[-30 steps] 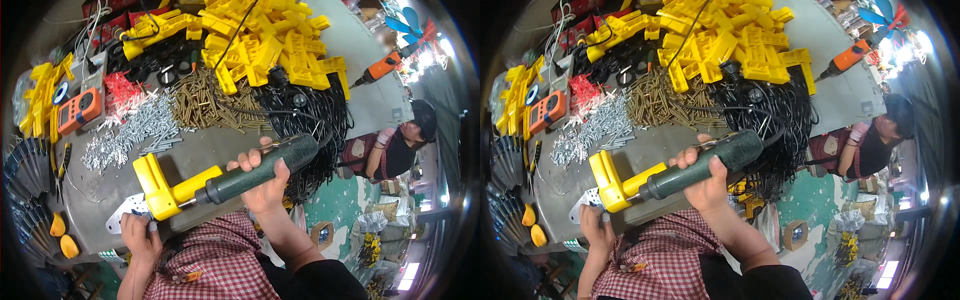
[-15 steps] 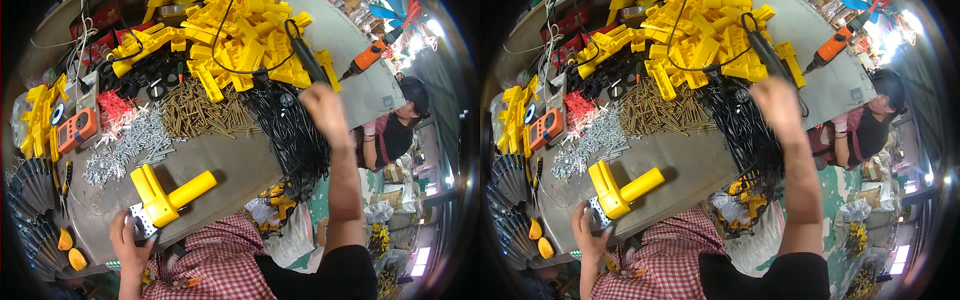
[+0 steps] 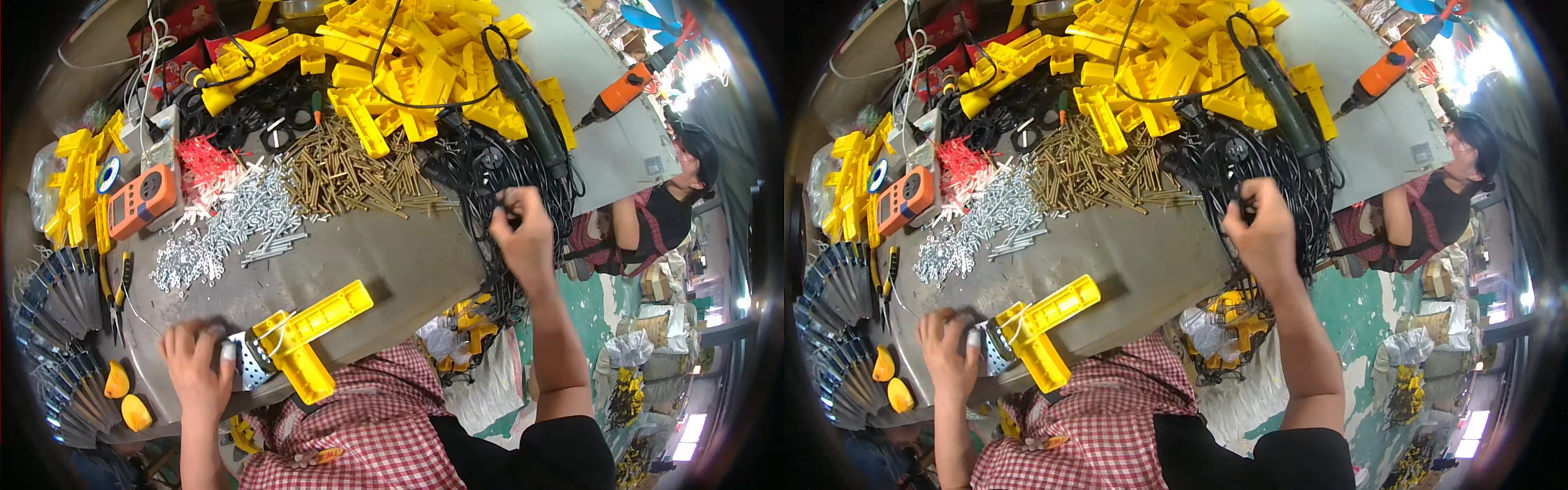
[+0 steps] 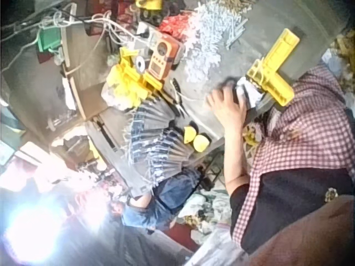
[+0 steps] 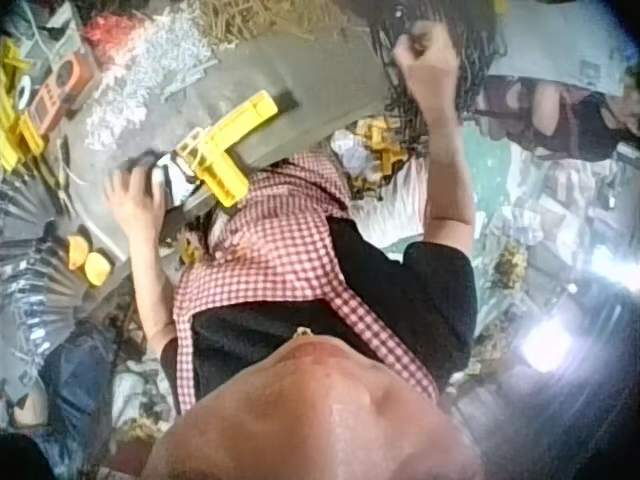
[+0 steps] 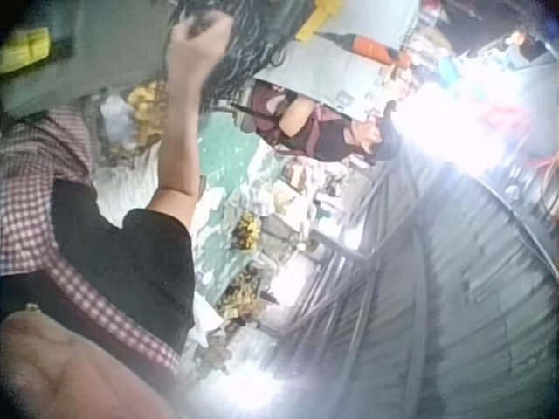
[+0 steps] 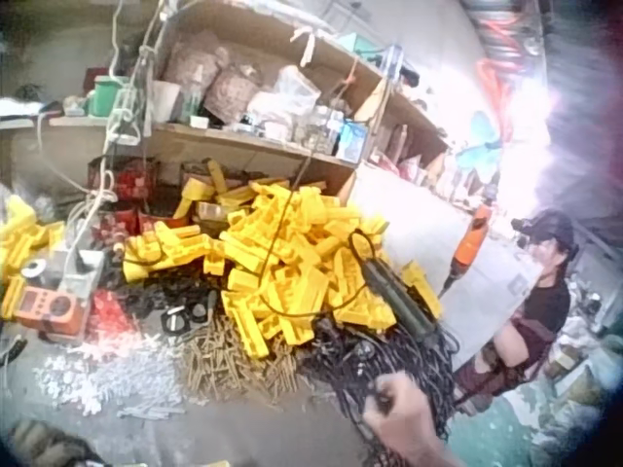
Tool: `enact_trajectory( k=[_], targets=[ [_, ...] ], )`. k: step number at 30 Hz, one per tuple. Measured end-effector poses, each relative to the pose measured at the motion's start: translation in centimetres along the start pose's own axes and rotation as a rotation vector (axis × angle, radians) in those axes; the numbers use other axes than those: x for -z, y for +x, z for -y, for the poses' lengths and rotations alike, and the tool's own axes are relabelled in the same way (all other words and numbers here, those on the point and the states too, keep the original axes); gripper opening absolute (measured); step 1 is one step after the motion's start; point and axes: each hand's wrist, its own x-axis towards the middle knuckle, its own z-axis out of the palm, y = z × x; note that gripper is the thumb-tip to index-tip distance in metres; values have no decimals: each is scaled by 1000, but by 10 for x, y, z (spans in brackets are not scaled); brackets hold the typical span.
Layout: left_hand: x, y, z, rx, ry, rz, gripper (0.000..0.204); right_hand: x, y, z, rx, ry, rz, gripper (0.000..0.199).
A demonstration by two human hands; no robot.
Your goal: Assembling a heating element component by soldering internal wires and securing a yellow plastic housing with an electric drill.
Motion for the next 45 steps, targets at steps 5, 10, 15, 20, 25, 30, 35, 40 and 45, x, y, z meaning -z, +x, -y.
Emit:
enact_trajectory(
  k=[5,10,15,20,25,30,35,40,45],
  targets=[
    [19,16,-44,-124,-381,-168,27,11,21,32,-297,822,346,26],
    [-20,30,-144,-334,-1133,313,77,3,9,137,-107,1255,187,29],
    [-2,33,-135,-298,-1154,558,59,32,53,77,-13,913,58,29],
    [-14,44,-98,-388,-485,101,37,-45,6,96,337,-54,93,59],
    [-18,71,-70,-163,-453,-166,20,-85,-16,121,229,556,870,27],
    [-10,82,-1,192,-153,-211,21,-110,9,110,-49,724,945,21],
    [-31,83,9,193,4,-209,21,-135,2,119,-13,759,1082,21],
    [-33,77,15,78,-29,-248,26,-109,-37,122,-65,581,1158,21],
    [-18,72,1,156,-340,-229,15,-105,-46,121,-27,602,856,17]
  ],
)
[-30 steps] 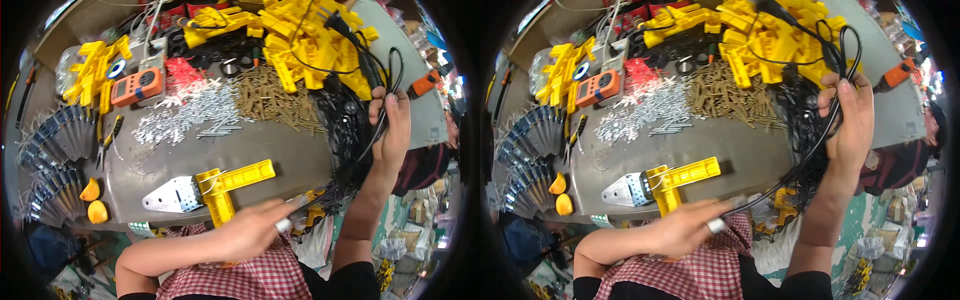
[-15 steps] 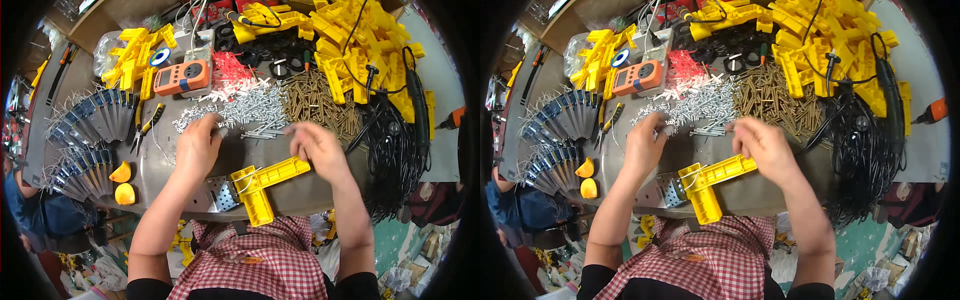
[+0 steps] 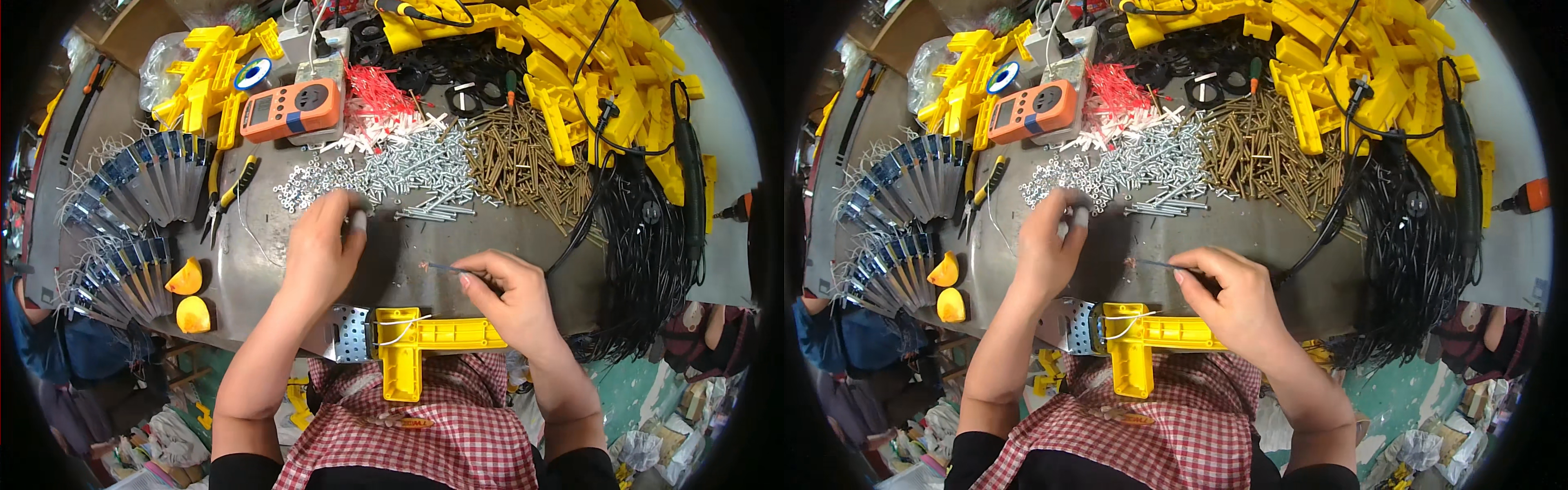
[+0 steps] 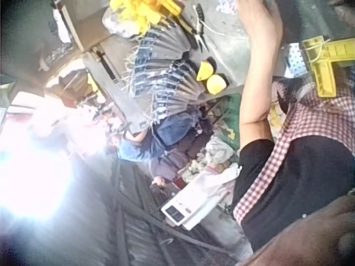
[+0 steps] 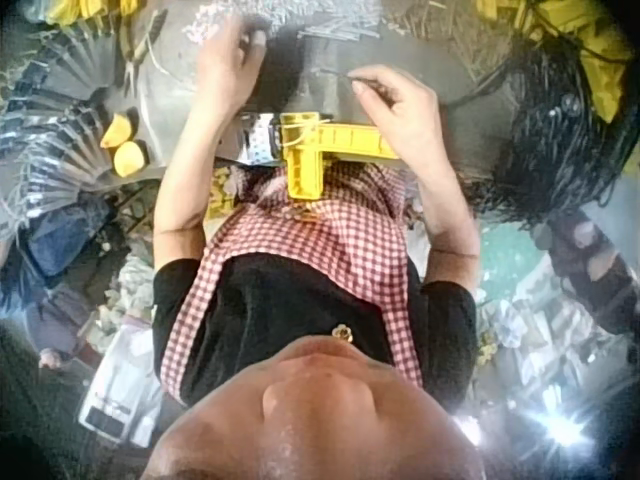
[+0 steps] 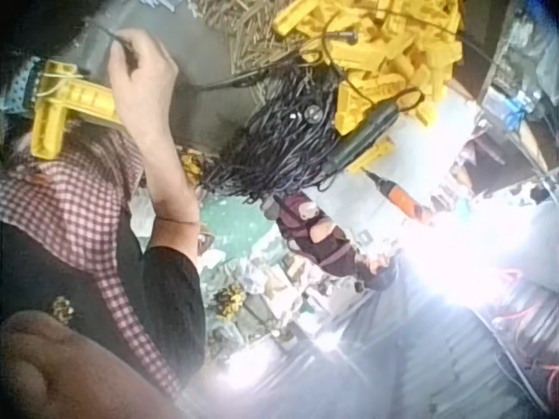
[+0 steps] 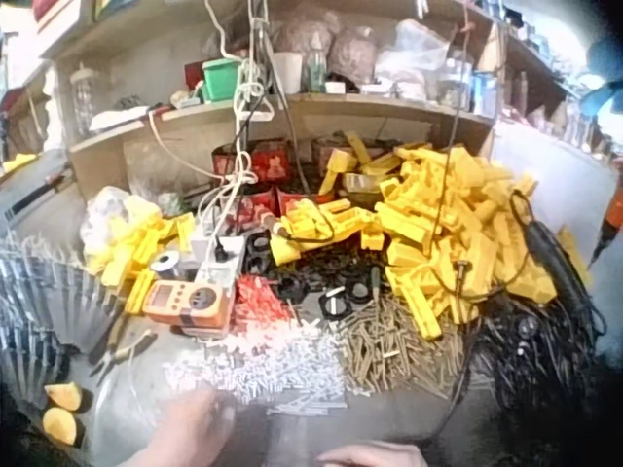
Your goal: Assembling a heating element component by soldering internal wires and securing a yellow plastic housing with an electric drill.
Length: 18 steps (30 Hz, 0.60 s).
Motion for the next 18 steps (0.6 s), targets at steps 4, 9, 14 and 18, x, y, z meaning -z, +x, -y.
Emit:
enact_trajectory(
  k=[4,9,14,18],
  targets=[
    [6,-33,-24,250,-584,155,12,-6,7,15,129,-15,-88,15],
    [7,-51,-43,430,-1002,230,15,-8,7,14,-36,36,-30,15],
    [1,-46,-51,330,-1160,332,14,-8,9,10,-16,257,102,16],
    [-1,-40,-50,379,-1306,224,17,-4,6,21,-76,278,117,17]
  ],
)
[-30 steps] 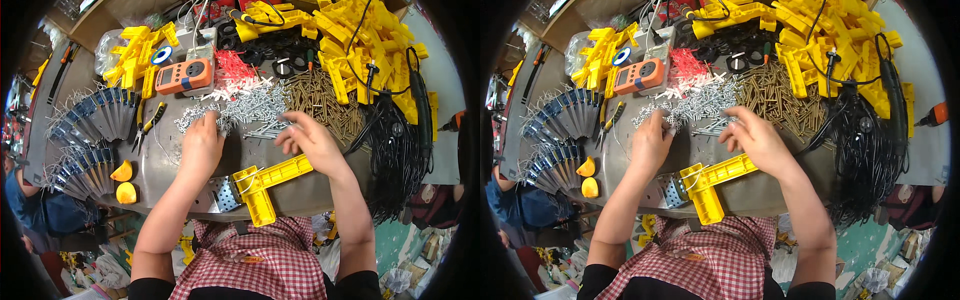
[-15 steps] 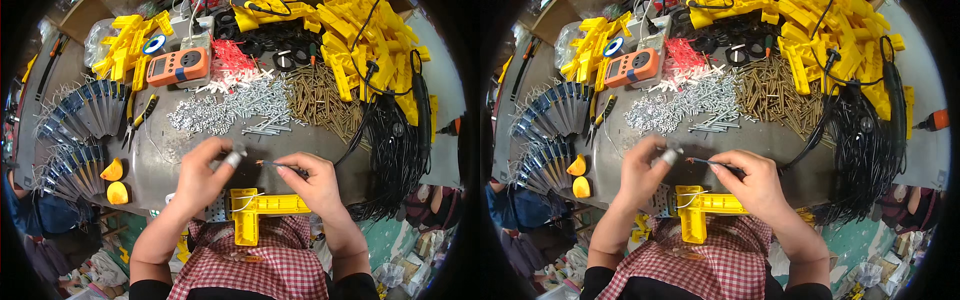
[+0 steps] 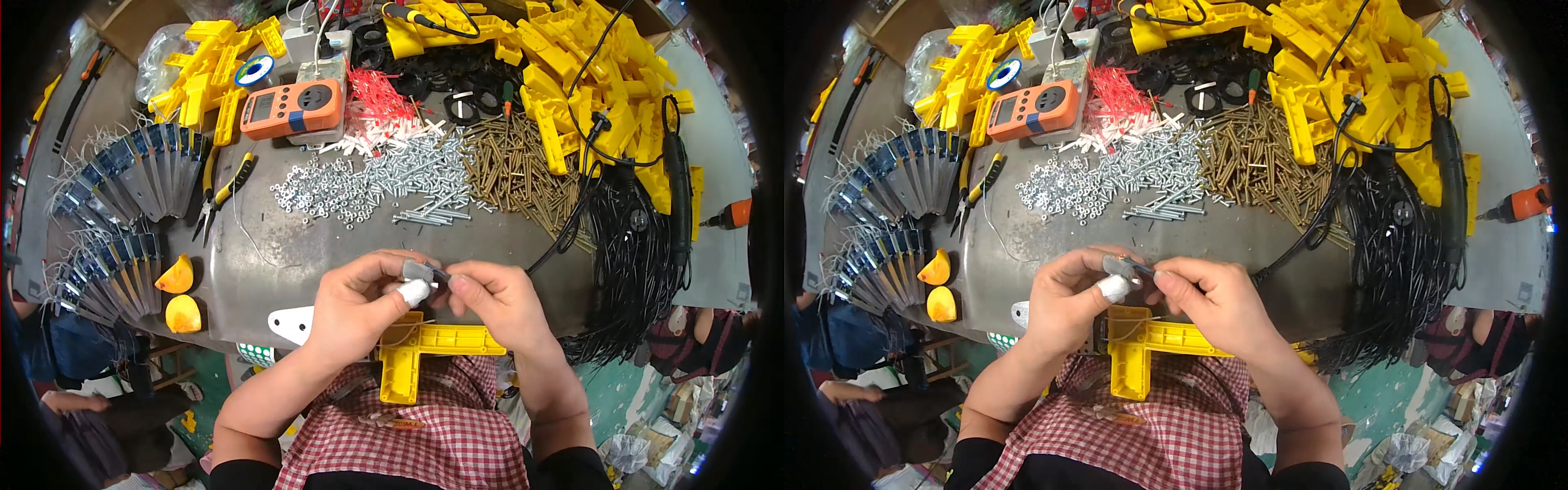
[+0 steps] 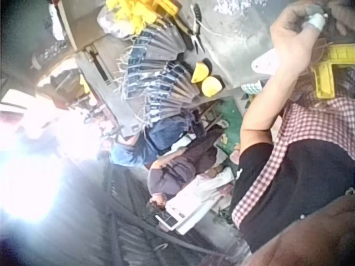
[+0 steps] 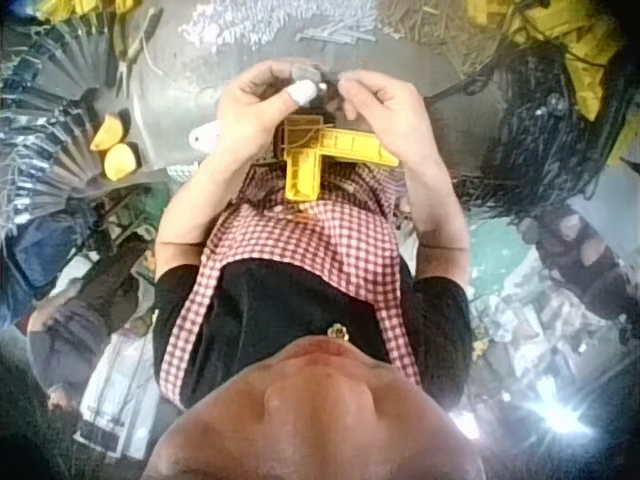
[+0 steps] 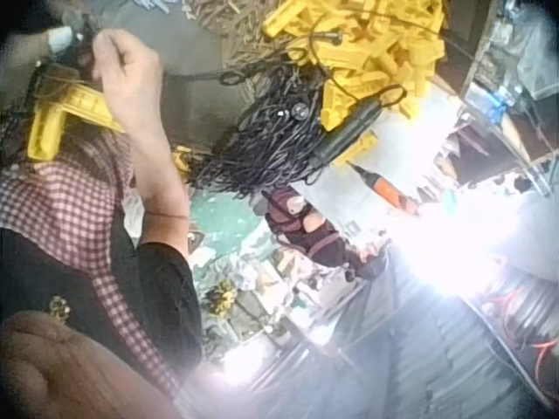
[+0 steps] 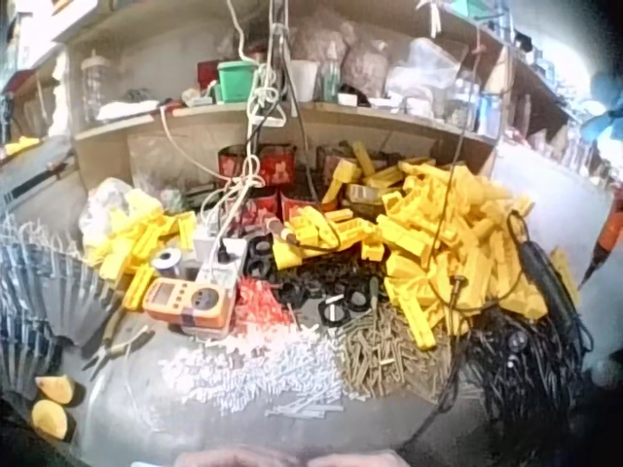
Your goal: Assembling a heating element component by soldering internal wires and securing a yellow plastic housing with an electric drill.
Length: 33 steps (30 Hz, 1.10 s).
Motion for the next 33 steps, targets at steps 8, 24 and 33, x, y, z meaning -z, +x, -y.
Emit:
enact_trajectory(
  k=[8,24,33],
  targets=[
    [-6,-3,3,-16,187,-62,11,-9,-6,-1,114,-230,-13,17],
    [-7,-3,-14,-828,1172,146,19,-2,-2,-5,78,123,-202,12],
    [-4,-8,-2,-139,78,285,11,4,-5,-7,179,-25,-50,12]
  ],
)
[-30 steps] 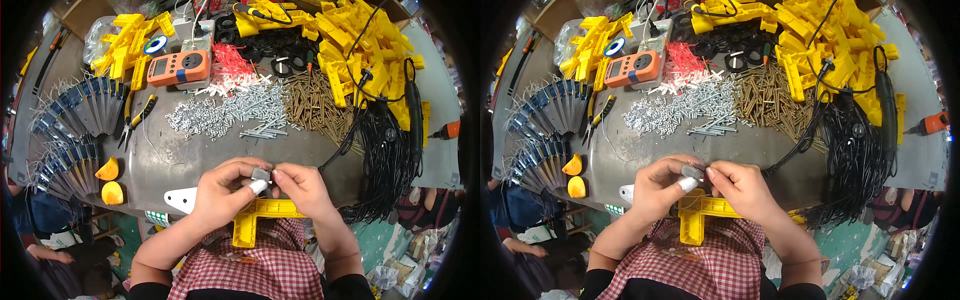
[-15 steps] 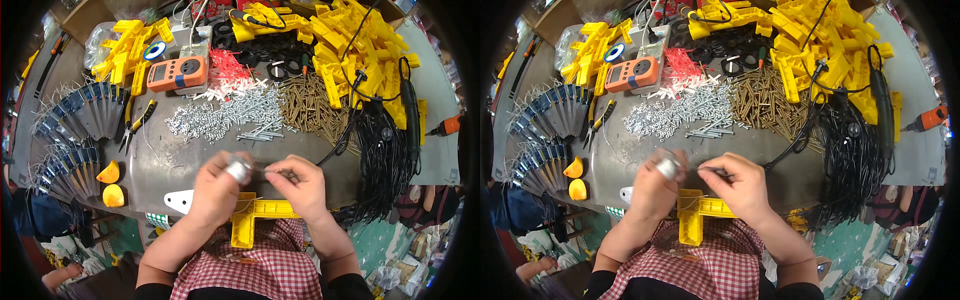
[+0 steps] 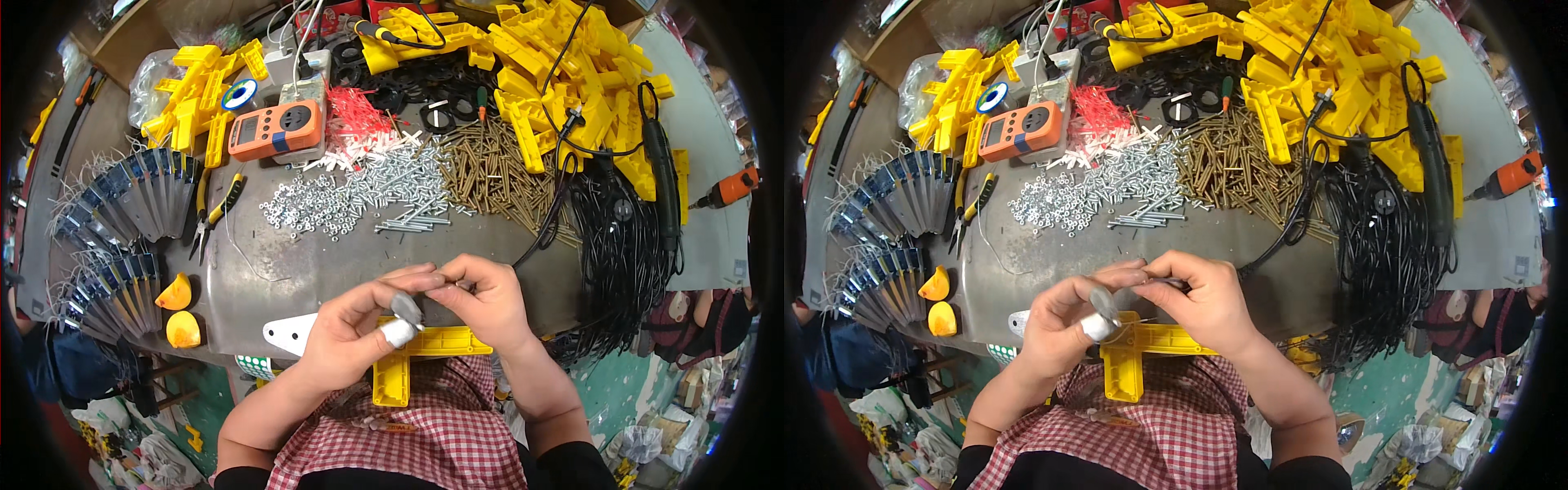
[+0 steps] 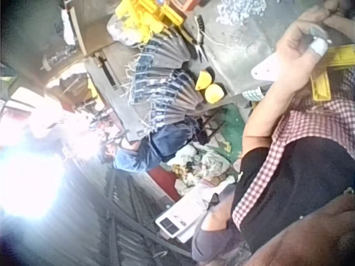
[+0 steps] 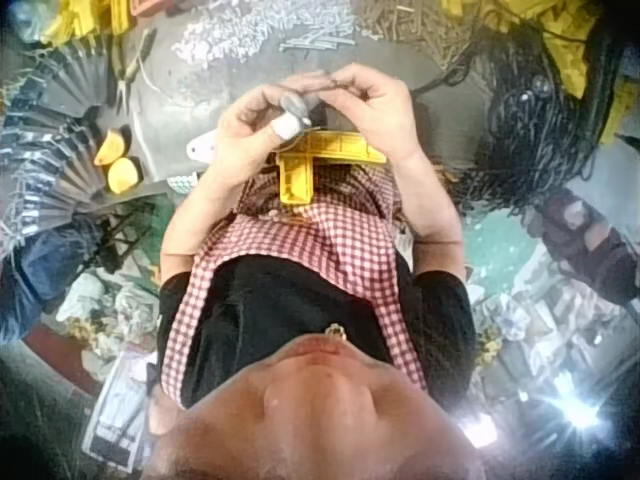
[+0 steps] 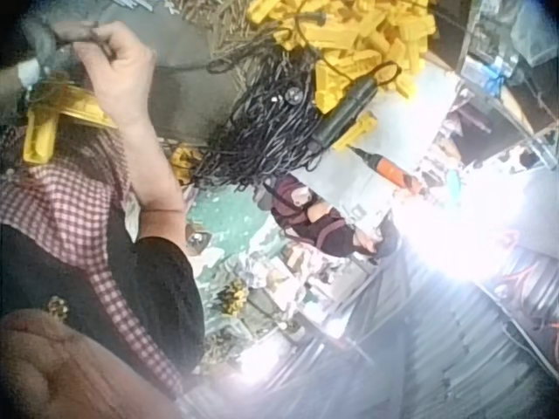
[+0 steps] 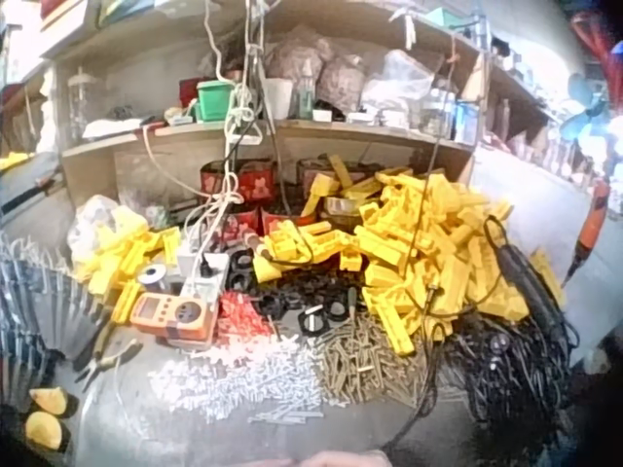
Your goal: Assembling a heating element component by soldering internal wires and securing a yellow plastic housing with an electric drill.
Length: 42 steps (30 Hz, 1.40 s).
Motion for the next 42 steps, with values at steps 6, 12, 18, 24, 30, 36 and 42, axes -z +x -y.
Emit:
enact_trajectory(
  k=[6,12,18,24,30,36,42],
  targets=[
    [-1,-2,-6,171,62,-247,15,-7,-4,9,63,-53,-82,12],
    [3,-4,3,187,81,-317,15,-7,-1,8,73,-164,-17,11],
    [10,-2,-1,-54,835,-146,18,-4,2,10,82,-245,43,10],
    [4,1,-13,-21,1044,-171,27,6,14,16,19,-448,255,19],
    [9,10,-4,-153,1103,-50,40,15,15,15,-274,-127,351,55],
    [9,27,5,-272,1111,-26,30,20,18,0,-326,-7,346,60],
    [20,55,7,-340,1206,80,27,26,26,-22,-215,123,261,42]
  ],
)
